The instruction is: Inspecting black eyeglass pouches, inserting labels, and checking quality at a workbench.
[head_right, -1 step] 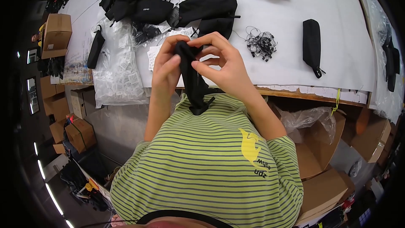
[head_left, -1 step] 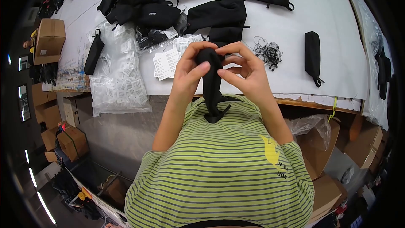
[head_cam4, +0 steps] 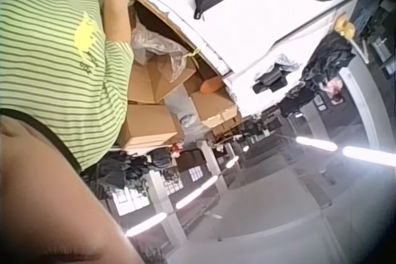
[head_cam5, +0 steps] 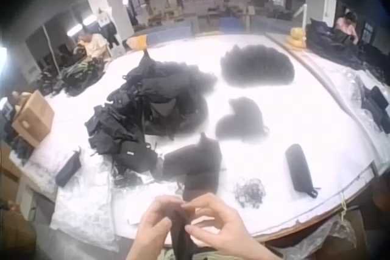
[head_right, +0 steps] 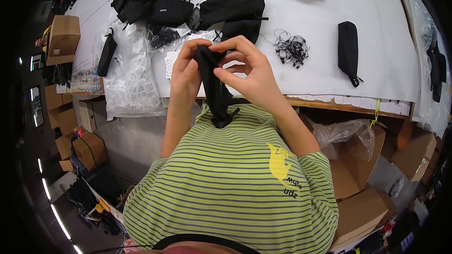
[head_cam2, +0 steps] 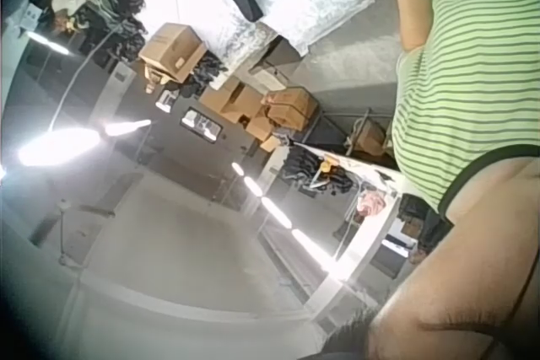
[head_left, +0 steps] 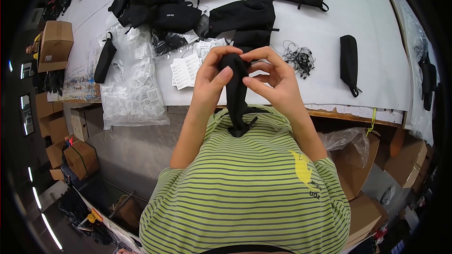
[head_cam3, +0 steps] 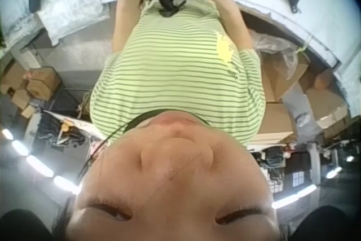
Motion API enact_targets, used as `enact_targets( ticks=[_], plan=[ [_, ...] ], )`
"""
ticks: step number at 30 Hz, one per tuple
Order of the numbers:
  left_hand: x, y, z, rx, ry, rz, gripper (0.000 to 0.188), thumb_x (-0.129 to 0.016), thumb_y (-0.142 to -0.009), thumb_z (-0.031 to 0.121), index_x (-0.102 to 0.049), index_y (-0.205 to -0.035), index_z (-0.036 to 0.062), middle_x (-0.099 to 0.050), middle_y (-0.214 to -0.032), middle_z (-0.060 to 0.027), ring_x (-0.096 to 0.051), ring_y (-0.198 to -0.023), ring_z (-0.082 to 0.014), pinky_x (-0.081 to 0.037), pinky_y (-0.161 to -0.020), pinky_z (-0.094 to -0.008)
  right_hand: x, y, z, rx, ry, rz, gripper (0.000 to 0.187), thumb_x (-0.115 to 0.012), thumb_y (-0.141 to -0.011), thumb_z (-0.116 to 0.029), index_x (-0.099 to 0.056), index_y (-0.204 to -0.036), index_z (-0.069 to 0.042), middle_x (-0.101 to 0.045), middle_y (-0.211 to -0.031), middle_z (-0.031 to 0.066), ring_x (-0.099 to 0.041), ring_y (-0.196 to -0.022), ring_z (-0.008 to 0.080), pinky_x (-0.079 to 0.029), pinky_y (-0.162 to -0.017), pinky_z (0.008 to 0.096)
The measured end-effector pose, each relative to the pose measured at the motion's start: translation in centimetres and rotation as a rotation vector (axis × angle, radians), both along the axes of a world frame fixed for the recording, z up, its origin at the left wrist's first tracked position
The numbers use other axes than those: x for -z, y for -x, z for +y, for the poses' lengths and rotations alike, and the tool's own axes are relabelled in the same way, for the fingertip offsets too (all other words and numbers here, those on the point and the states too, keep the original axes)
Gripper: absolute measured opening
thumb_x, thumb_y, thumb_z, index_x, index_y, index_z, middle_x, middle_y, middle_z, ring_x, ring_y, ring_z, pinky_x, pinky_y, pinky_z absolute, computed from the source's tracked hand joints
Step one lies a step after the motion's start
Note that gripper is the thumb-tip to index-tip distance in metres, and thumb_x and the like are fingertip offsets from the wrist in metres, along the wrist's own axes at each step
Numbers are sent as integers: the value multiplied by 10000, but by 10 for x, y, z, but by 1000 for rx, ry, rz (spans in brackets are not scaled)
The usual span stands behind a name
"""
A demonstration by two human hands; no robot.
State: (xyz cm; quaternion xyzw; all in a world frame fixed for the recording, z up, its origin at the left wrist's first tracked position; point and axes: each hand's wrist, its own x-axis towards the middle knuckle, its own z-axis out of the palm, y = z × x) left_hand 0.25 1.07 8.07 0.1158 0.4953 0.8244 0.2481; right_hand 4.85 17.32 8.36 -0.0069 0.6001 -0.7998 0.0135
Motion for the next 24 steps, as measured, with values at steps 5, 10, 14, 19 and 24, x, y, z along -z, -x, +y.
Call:
enact_targets(
  ticks=[5, 10, 14, 19, 24],
  plan=[
    [2, 15, -14, 158, 122, 255, 506, -655, -746, 121, -498, -1211, -5, -546, -1174, -92, -498, -1106, -182, -337, -1000, -316, 5, 1, 4, 6, 44, -18, 323, -643, -770, 8, -574, -1084, -21, -531, -1082, 34, -600, -908, 121, -512, -757, 242],
    [-5, 15, -7, 50, 245, 297, 431, -699, -780, 173, -551, -1147, 2, -563, -1155, -90, -502, -1096, -180, -338, -993, -315, 3, 3, 1, 1, 81, -7, 320, -637, -772, 5, -578, -1085, -25, -539, -1057, 32, -600, -907, 128, -511, -755, 238],
    [3, 11, 4, -225, 362, 455, 230, -680, -820, 168, -617, -974, 8, -620, -959, -57, -552, -924, -140, -401, -867, -274, 4, 4, -1, -3, 35, -19, 309, -631, -770, 1, -582, -1073, -28, -550, -1058, 34, -597, -891, 121, -511, -754, 241],
    [10, 17, -3, -322, 218, 263, 141, -651, -849, 141, -630, -868, 2, -622, -843, -30, -549, -825, -111, -409, -805, -249, 2, 2, 0, -51, 47, -39, 314, -631, -764, 1, -582, -1073, -28, -560, -1055, 33, -595, -881, 114, -511, -751, 247],
    [4, 15, 3, -164, 407, 438, 202, -604, -866, 208, -579, -922, 15, -582, -904, -23, -530, -850, -110, -397, -824, -243, 5, 3, 1, 0, 63, -45, 311, -628, -768, 9, -580, -1073, -26, -560, -1047, 34, -595, -881, 112, -510, -751, 244]
  ],
)
